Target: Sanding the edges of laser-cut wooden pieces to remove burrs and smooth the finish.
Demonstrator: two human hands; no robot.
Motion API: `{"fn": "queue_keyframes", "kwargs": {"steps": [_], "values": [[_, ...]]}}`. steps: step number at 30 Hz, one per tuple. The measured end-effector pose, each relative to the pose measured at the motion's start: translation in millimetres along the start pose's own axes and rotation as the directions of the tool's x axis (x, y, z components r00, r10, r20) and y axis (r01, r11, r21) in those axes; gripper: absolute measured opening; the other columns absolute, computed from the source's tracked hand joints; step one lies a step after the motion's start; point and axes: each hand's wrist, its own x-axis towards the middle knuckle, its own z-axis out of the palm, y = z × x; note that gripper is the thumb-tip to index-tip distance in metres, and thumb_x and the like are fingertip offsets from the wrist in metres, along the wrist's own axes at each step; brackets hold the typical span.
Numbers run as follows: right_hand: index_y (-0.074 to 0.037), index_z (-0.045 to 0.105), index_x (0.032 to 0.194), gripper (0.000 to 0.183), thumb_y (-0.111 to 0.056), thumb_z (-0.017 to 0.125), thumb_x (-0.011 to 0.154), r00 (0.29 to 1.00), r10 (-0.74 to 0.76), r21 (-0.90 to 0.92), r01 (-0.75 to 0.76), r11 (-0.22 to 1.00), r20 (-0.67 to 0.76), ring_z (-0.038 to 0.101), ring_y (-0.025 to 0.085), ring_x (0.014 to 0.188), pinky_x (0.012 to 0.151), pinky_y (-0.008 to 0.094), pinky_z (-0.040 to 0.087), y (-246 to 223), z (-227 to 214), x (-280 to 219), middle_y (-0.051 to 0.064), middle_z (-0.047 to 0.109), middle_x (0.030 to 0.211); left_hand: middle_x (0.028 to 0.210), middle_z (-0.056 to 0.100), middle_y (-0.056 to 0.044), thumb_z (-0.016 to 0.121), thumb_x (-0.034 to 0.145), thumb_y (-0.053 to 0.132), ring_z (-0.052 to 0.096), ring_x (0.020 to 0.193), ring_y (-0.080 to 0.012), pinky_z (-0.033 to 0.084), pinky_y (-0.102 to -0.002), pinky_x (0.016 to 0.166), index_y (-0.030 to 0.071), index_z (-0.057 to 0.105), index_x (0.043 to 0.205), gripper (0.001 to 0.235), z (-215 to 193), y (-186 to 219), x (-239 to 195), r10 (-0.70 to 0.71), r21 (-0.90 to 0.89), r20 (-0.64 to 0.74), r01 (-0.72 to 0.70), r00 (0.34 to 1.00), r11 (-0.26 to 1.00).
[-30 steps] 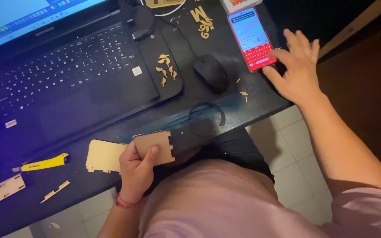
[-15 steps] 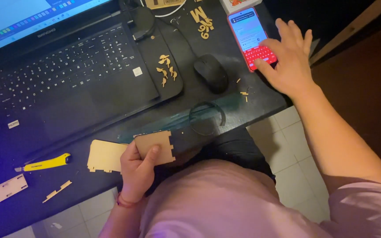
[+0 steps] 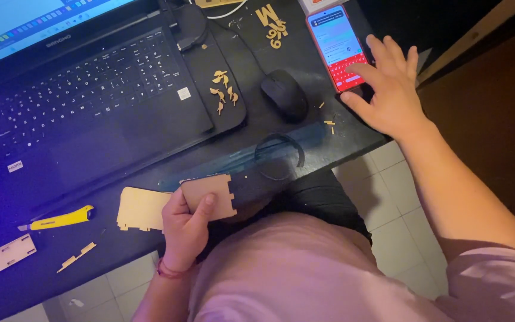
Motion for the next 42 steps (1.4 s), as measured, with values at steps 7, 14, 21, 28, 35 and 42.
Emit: {"fn": "queue_keyframes", "kwargs": {"steps": [7,14,21,28,35,42], "values": [[-0.006,0.065,0.127,0.045,-0.039,0.065,0.097,0.999,-0.028,-0.012,0.027,1.000,-0.035,0.027,0.056,0.143,0.108,0.079,0.008,-6.5,3.9,3.6,0.027,0.039,0.156,0.083,0.066,0.001,0.070,0.087,0.026,0.056,0.074,-0.0097,0.050,-0.026,0.062,0.005,0.069,0.099,0.024,-2.2,-3.4,0.3,0.005,-0.009,0.015,-0.004,1.000,1.000],[-0.009,0.063,0.130,0.044,-0.038,0.065,0.096,0.999,-0.027,-0.004,0.027,1.000,-0.019,0.027,0.056,0.144,0.109,0.077,0.008,-2.0,1.3,-3.4,0.027,0.038,0.157,0.088,0.070,-0.001,0.069,0.087,0.029,0.061,0.079,-0.0113,0.056,-0.028,0.066,0.006,0.070,0.105,0.029,-1.5,-1.1,0.3,-0.013,-0.041,0.022,0.014,1.000,0.999],[-0.008,0.059,0.130,0.042,-0.034,0.064,0.097,0.999,0.035,0.046,-0.033,0.998,-0.034,0.026,0.056,0.144,0.111,0.074,0.005,-6.5,-1.9,-0.2,0.030,0.037,0.156,0.087,0.073,-0.002,0.070,0.086,0.028,0.062,0.077,-0.0109,0.053,-0.028,0.070,0.007,0.071,0.097,0.024,-0.3,2.7,0.9,-0.011,0.010,0.001,0.011,1.000,1.000],[-0.007,0.063,0.131,0.047,-0.041,0.062,0.099,0.999,0.027,0.032,-0.026,0.999,-0.021,0.023,0.057,0.144,0.108,0.077,0.003,-0.2,4.0,8.2,0.030,0.035,0.157,0.087,0.071,-0.005,0.069,0.086,0.028,0.066,0.077,-0.0152,0.062,-0.031,0.062,0.004,0.069,0.103,0.029,-0.3,5.4,-0.2,-0.069,-0.083,0.009,0.070,0.998,0.994],[-0.003,0.057,0.133,0.052,-0.042,0.057,0.099,0.995,0.096,0.059,-0.094,0.994,-0.033,0.021,0.056,0.144,0.108,0.075,0.003,0.4,-0.5,8.0,0.035,0.034,0.156,0.091,0.073,-0.003,0.071,0.086,0.023,0.063,0.080,-0.0106,0.055,-0.027,0.070,0.005,0.070,0.103,0.024,1.8,-3.3,0.0,-0.027,-0.077,0.005,0.028,1.000,0.997],[-0.001,0.052,0.137,0.060,-0.045,0.058,0.097,0.993,0.118,0.071,-0.117,0.991,-0.005,0.017,0.056,0.144,0.108,0.074,0.002,1.9,0.7,10.2,0.033,0.030,0.157,0.083,0.066,0.001,0.069,0.087,0.025,0.055,0.076,-0.0105,0.048,-0.027,0.064,0.006,0.070,0.098,0.022,-2.2,-7.5,0.5,-0.015,0.017,0.001,0.015,1.000,1.000]]}}
